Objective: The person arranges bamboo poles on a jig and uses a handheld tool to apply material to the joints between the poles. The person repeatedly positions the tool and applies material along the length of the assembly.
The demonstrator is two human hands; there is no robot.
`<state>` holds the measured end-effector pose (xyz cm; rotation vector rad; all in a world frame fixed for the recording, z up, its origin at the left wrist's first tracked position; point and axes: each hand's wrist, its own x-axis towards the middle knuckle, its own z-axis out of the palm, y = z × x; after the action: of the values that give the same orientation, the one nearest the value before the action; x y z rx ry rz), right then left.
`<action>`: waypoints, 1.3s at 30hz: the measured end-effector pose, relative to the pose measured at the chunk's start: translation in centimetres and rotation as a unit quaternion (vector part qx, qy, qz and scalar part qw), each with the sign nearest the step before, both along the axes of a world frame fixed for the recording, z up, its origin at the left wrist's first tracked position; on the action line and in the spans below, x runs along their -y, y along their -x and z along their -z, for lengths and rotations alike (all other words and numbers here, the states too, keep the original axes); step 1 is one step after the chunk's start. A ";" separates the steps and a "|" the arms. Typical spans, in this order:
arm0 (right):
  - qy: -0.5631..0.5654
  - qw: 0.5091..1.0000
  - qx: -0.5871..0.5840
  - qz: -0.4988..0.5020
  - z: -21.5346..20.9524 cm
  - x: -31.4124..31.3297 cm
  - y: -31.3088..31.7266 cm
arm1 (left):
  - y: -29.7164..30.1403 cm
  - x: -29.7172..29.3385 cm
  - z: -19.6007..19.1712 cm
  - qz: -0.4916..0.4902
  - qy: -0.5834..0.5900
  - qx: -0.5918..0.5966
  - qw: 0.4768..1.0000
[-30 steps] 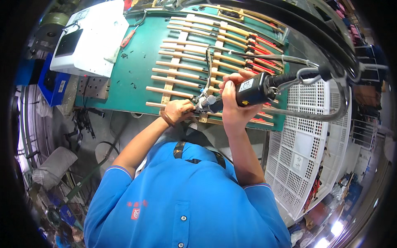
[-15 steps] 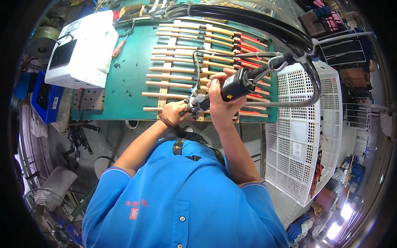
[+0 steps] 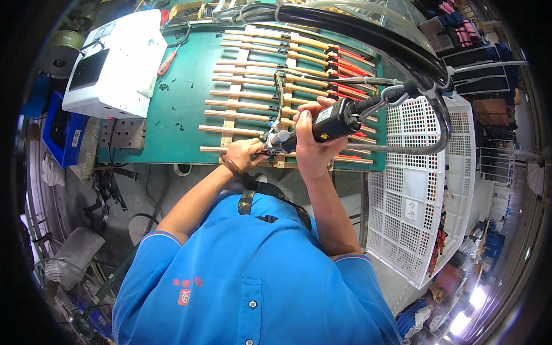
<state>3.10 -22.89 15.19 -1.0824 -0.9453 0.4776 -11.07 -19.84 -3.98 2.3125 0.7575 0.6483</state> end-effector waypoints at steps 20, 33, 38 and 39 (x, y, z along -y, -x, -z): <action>-0.013 0.999 -0.029 0.006 1.0 -0.3 2.1 | 0.5 -0.1 -0.2 0.000 0.000 -0.051 0.999; -0.014 0.999 0.021 0.020 0.3 0.0 1.1 | 0.1 -0.8 0.4 -0.005 0.052 0.051 0.997; -0.049 0.999 -0.019 0.015 -0.6 -0.5 1.9 | 0.1 -1.2 1.2 0.002 0.052 0.105 0.993; -0.046 0.999 -0.025 0.016 -0.6 -0.6 1.9 | 0.2 -1.3 1.4 0.009 0.055 0.114 0.992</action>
<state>1.23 -22.31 15.77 -0.9967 -0.8957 0.4305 -11.24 -18.55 -5.41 2.0981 0.6493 0.8249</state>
